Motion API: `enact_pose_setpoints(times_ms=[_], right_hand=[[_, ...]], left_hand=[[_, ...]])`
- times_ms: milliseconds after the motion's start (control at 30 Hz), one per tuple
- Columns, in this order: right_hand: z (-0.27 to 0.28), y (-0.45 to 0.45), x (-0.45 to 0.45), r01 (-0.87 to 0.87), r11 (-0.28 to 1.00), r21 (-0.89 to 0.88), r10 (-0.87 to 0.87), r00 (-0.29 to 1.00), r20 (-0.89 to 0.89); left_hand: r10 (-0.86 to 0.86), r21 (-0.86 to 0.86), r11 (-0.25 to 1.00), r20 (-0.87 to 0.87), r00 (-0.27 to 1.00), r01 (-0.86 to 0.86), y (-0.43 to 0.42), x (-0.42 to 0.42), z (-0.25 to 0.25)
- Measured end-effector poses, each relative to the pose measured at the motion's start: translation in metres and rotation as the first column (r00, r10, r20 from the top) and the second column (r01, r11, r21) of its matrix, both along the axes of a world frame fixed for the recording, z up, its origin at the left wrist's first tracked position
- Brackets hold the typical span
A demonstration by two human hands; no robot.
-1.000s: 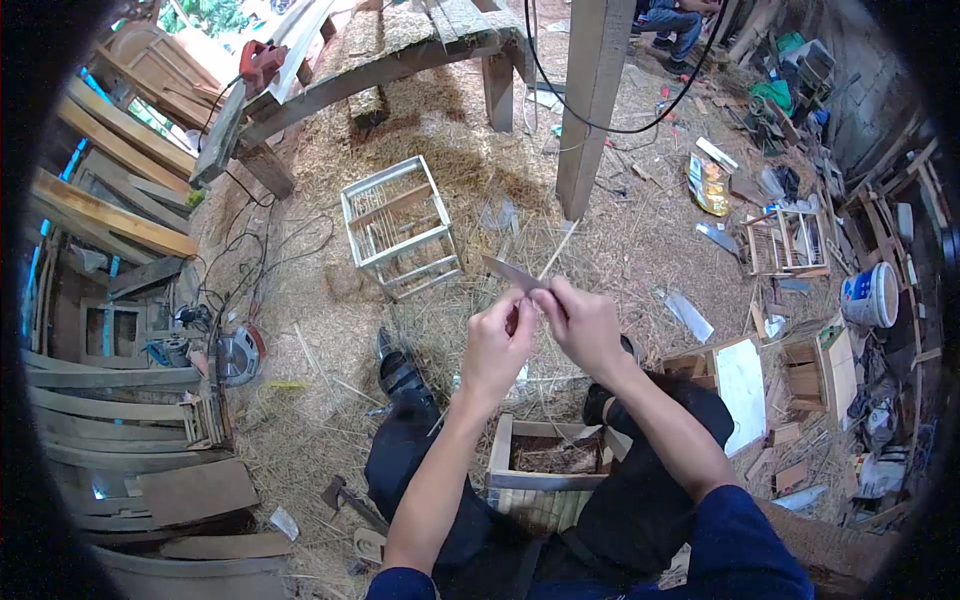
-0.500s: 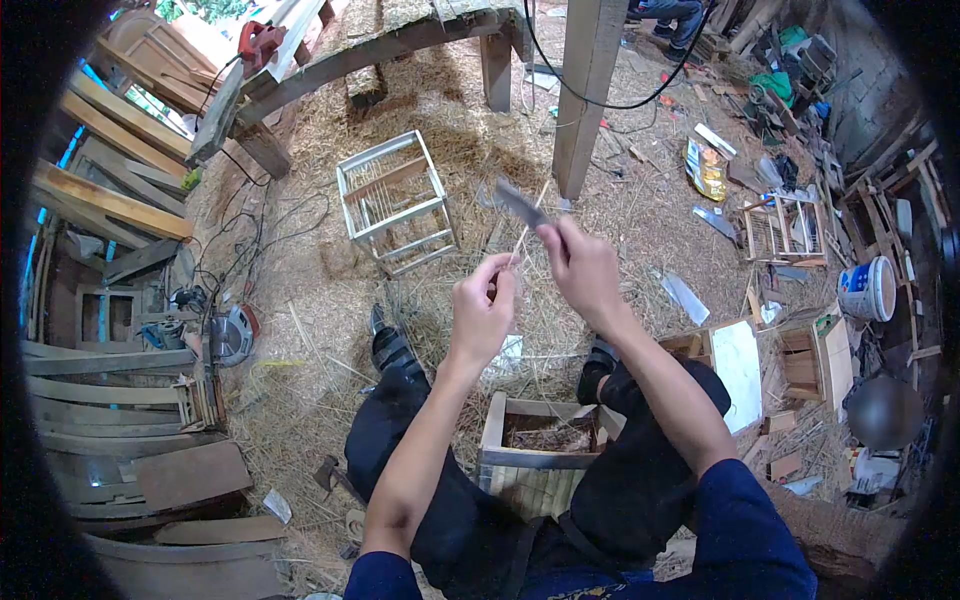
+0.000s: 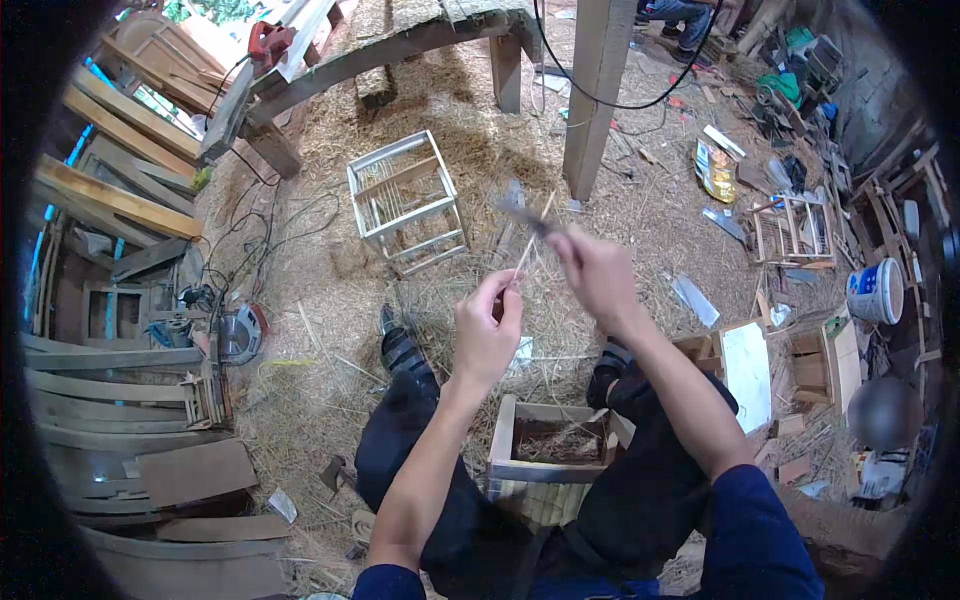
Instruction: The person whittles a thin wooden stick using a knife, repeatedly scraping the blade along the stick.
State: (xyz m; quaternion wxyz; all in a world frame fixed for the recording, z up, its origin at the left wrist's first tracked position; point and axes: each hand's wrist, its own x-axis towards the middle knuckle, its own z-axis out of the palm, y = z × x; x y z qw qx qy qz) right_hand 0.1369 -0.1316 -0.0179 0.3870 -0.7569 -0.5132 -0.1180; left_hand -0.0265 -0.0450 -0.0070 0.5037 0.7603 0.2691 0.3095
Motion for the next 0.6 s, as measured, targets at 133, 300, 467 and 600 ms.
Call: enact_pose_setpoints(times_ms=[133, 300, 467, 600], right_hand=[[-0.002, -0.001, 0.007, 0.043, 0.999, -0.033, -0.044, 0.998, -0.038], [-0.005, 0.001, 0.000, 0.035, 0.998, -0.051, -0.044, 0.983, -0.179], [-0.014, -0.010, -0.019, 0.017, 0.990, -0.141, -0.048, 0.974, -0.222], [-0.014, 0.005, -0.001, 0.040, 0.998, 0.046, -0.029, 0.975, -0.220]], left_hand=[[0.004, -0.021, 1.000, -0.086, 0.996, -0.006, -0.010, -0.002, -0.001], [0.040, -0.041, 0.998, -0.090, 0.995, -0.043, -0.006, 0.007, 0.002], [0.036, 0.150, 0.988, -0.070, 0.997, -0.025, -0.006, 0.009, -0.009], [0.021, 0.216, 0.976, -0.143, 0.989, 0.010, -0.007, 0.008, -0.001]])
